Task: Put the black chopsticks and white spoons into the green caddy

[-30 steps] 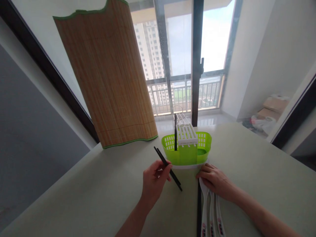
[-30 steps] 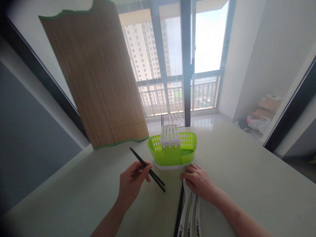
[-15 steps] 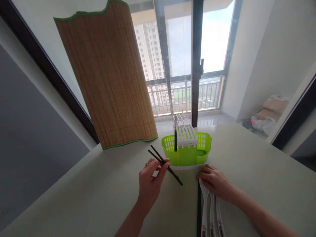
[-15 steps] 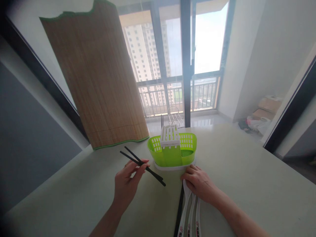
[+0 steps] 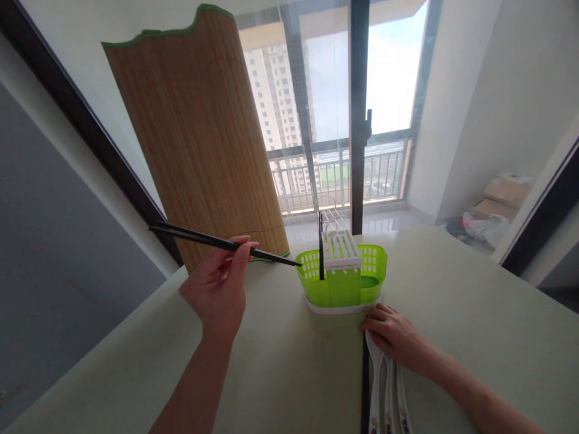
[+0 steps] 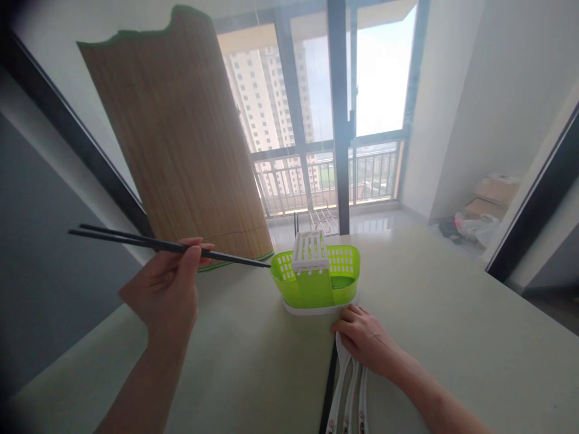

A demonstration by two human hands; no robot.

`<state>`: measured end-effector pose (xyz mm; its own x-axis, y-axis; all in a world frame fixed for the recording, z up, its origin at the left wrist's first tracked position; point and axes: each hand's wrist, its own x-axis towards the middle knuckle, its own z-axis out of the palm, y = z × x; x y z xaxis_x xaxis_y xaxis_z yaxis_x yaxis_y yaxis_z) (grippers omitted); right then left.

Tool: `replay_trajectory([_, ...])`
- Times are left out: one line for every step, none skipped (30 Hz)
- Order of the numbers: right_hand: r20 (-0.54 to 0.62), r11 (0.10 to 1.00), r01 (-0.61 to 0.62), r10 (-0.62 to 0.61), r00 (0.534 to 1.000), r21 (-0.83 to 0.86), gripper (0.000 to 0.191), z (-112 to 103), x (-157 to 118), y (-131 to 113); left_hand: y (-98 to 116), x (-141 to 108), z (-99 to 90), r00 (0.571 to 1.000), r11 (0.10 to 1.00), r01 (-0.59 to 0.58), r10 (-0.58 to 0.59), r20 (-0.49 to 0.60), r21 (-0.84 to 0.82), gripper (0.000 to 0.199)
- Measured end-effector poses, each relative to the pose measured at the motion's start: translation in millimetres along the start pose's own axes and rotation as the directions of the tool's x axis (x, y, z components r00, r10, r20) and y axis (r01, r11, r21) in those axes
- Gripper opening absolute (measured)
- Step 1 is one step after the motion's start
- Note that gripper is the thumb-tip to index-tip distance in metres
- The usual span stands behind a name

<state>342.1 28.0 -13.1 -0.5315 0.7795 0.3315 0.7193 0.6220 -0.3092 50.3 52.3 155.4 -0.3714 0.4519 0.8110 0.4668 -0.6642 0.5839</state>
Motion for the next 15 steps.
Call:
replay_trajectory([-0.002,1.000,-0.001,0.001,1.000,0.000,0.022,-0.2,0.2,-0.3,-4.0,5.0,4.8,1.000,1.000,-0.005,0.005,0.024,0.008,0.024])
replay_trajectory([-0.005,1.000,0.000,0.000,1.000,0.000,0.022,-0.4,0.4,-0.8,-9.0,9.1,10.3,0.998,1.000,-0.007,0.006,0.055,0.015,0.024])
replay_trajectory([-0.010,1.000,0.001,-0.001,1.000,0.002,0.022,-0.5,0.5,-1.2,-14.4,12.3,16.4,0.996,1.000,-0.006,0.004,0.086,0.019,0.025])
replay_trajectory([-0.015,1.000,0.003,-0.003,1.000,0.004,0.021,-0.5,0.7,-1.6,-19.9,14.8,22.8,0.994,1.000,-0.003,0.001,0.109,0.019,0.025])
replay_trajectory([-0.019,1.000,0.003,-0.003,1.000,0.006,0.021,-0.4,0.8,-1.9,-25.1,16.6,29.6,0.992,1.000,0.003,-0.004,0.124,0.011,0.026])
replay_trajectory([-0.021,1.000,0.003,-0.003,1.000,0.009,0.021,0.0,1.0,-1.9,-29.7,17.9,36.5,0.990,1.000,0.009,-0.009,0.138,0.000,0.027])
replay_trajectory([-0.023,1.000,0.004,-0.004,1.000,0.011,0.022,0.5,1.0,-1.8,-33.6,18.6,43.7,0.987,1.000,0.013,-0.011,0.158,-0.007,0.028])
replay_trajectory([-0.024,1.000,0.003,-0.003,1.000,0.013,0.022,1.1,1.1,-1.6,-37.0,18.6,51.1,0.981,1.000,0.015,-0.014,0.191,-0.006,0.028])
replay_trajectory([-0.024,1.000,0.002,-0.001,1.000,0.014,0.022,1.8,1.1,-1.2,-39.9,17.8,58.7,0.970,1.000,0.018,-0.020,0.241,0.008,0.027])
replay_trajectory([-0.023,1.000,0.001,0.000,1.000,0.014,0.022,2.4,1.0,-0.8,-42.5,16.3,66.4,0.951,0.999,0.021,-0.031,0.308,0.036,0.027])
replay_trajectory([-0.022,1.000,0.000,0.000,1.000,0.014,0.022,3.0,0.9,-0.5,-45.1,14.0,74.2,0.922,0.997,0.021,-0.048,0.383,0.075,0.027])
replay_trajectory([-0.022,1.000,-0.002,0.002,1.000,0.015,0.022,3.5,0.7,-0.2,-47.8,11.2,82.0,0.887,0.993,0.016,-0.069,0.456,0.119,0.026])
replay_trajectory([-0.022,1.000,-0.004,0.004,1.000,0.016,0.022,3.8,0.5,0.0,-50.7,8.1,89.6,0.852,0.986,0.003,-0.089,0.516,0.164,0.026])
replay_trajectory([-0.023,1.000,-0.007,0.007,1.000,0.021,0.022,4.1,0.3,0.1,-53.8,4.8,96.9,0.818,0.978,-0.020,-0.104,0.566,0.208,0.027])
replay_trajectory([-0.027,1.000,-0.009,0.010,1.000,0.026,0.022,4.3,0.2,0.2,-57.1,1.7,103.5,0.788,0.967,-0.052,-0.114,0.605,0.250,0.027])
